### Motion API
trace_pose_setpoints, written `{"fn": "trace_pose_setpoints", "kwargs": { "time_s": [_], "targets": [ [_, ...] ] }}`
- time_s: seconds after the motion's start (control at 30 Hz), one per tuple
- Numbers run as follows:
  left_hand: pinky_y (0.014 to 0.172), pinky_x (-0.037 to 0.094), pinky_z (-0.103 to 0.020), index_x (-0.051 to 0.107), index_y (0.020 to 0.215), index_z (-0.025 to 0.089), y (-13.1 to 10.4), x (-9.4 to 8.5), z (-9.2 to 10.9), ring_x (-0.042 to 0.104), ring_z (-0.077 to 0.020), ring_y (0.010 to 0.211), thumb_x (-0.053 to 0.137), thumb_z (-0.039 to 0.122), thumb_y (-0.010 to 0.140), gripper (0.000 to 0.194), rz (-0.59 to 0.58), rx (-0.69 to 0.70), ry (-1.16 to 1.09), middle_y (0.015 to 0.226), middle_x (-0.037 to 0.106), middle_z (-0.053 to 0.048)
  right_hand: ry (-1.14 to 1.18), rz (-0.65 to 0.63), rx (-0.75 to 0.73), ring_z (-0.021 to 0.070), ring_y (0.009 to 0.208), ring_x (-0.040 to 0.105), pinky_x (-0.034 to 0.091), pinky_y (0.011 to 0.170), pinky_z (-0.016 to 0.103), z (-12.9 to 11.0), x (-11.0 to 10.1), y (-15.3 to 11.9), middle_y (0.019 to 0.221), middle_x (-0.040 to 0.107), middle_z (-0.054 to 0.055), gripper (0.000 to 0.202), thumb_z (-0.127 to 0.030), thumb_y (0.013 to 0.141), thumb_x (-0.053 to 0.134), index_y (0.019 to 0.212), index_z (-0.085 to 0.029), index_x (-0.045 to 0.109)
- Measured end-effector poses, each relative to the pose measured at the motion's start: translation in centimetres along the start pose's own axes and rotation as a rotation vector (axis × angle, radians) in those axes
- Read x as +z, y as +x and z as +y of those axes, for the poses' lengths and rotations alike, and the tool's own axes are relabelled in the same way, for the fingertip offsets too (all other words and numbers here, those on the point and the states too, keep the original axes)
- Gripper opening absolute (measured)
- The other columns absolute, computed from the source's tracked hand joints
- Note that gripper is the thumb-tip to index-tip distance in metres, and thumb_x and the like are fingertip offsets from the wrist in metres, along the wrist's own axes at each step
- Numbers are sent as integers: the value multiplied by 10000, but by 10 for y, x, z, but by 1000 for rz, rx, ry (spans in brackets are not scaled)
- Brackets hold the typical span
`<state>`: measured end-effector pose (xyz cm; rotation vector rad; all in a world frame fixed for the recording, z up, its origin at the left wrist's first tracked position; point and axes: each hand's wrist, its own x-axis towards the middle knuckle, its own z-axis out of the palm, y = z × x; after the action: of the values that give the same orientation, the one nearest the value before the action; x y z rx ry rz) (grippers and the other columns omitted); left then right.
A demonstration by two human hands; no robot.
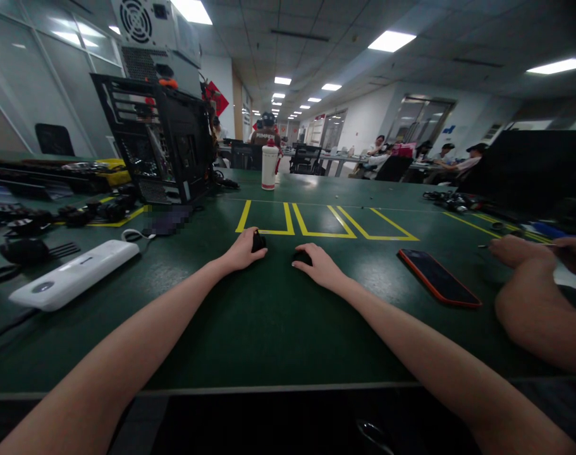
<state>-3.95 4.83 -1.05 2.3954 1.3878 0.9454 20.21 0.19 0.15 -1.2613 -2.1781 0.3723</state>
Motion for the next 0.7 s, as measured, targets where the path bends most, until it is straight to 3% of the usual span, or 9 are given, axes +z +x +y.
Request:
{"fn": "trace_pose_setpoints", "kwargs": {
  "time_s": [0.2,0.37,0.47,0.6,0.7],
  "targets": [
    [930,352,-426,301,1192,106,3,-2,-2,449,-266,1087,542,412,694,632,5,-46,4,1166,435,-165,-51,58,63,235,987,473,376,852,431,3,3,5,1055,521,92,385,-376,740,521,1069,-177,496],
    [910,377,-410,294,1192,97,-11,-11,9,469,-258,1057,532,398,705,621,-24,-70,20,1154,433,-163,-27,3,23,239,974,487,379,855,452,-7,-9,-18,1028,541,84,320,-337,746,522,1033,-195,522],
    [899,389,-405,298,1200,124,-35,-29,31,478,-259,1048,532,404,700,619,-129,-37,23,1156,438,-146,2,-45,4,255,982,494,365,873,479,-24,-22,-45,1040,549,79,351,-324,724,556,1059,-225,520],
    [847,427,-376,319,1210,207,-87,-52,76,526,-232,967,539,351,688,584,-324,30,18,1127,463,-88,129,-103,49,282,1048,473,336,914,512,-58,-31,-91,1135,524,73,471,-307,689,604,1140,-281,473],
    [880,402,-369,338,1217,248,-126,-58,107,491,-233,1012,573,260,631,632,-337,139,38,1148,467,-71,230,-169,40,282,1085,457,334,934,512,-87,-25,-121,1191,497,64,536,-300,680,618,1182,-325,430]
  ]
}}
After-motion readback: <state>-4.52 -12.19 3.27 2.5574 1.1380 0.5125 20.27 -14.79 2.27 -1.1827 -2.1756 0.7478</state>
